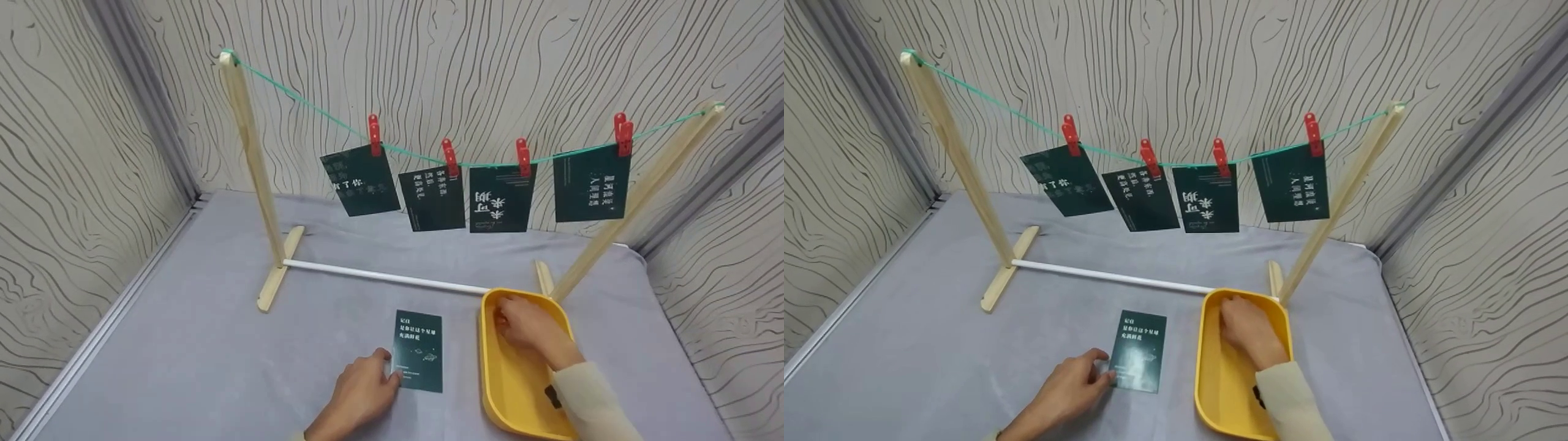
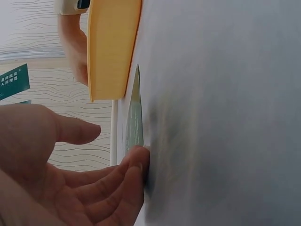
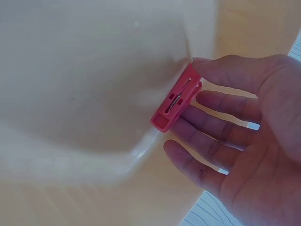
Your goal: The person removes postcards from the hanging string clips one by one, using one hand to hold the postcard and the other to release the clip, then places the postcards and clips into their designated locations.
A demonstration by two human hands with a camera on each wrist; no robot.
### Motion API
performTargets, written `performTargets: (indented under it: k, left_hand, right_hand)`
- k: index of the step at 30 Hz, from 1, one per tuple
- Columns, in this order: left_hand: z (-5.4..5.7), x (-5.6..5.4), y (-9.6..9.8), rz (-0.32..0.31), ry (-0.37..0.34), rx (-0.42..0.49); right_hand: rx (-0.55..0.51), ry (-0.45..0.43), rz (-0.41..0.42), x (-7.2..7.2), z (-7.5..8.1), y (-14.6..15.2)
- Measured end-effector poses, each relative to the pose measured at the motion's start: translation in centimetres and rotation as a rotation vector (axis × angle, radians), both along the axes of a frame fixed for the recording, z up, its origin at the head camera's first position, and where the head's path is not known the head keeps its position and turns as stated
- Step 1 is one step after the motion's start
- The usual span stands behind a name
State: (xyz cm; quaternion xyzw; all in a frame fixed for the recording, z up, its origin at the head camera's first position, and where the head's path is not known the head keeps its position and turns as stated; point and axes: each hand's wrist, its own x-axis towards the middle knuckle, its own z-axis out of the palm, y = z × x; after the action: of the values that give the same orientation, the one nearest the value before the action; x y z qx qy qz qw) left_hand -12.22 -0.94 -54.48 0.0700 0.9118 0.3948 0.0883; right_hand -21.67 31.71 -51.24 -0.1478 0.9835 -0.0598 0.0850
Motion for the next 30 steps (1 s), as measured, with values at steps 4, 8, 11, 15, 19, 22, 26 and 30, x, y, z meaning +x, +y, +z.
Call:
performTargets:
  k: [4,8,11,15,19,22,26,30]
  left_hand:
    - [0.2,0.0,-0.3,-0.008,0.028,-0.028]
    - [0.3,-0.1,-0.6,-0.009,0.056,-0.037]
    - [0.3,-0.2,-0.8,-0.009,0.049,-0.028]
    - [0.3,-0.4,-1.1,-0.014,0.024,-0.014]
    - [0.2,-0.5,-1.4,-0.018,0.016,-0.006]
    - [0.2,-0.5,-1.6,-0.016,0.021,0.008]
    - [0.2,-0.7,-1.9,-0.009,0.043,0.043]
    - [0.4,-1.0,-2.1,-0.002,0.038,0.077]
  right_hand:
    - [-0.003,-0.038,-0.028,0.0,0.4,-0.3]
    - [-0.010,-0.044,-0.040,0.1,0.7,-0.7]
    - [-0.021,-0.041,-0.039,0.1,0.9,-0.8]
    - [-0.049,-0.045,-0.036,0.3,1.3,-1.0]
    - [-0.061,-0.059,-0.050,0.6,1.9,-1.3]
    - [-0.067,-0.062,-0.053,0.8,2.7,-1.5]
    - [-0.069,-0.038,-0.043,1.2,3.7,-1.9]
    - [-0.067,0.014,-0.026,1.4,4.5,-2.2]
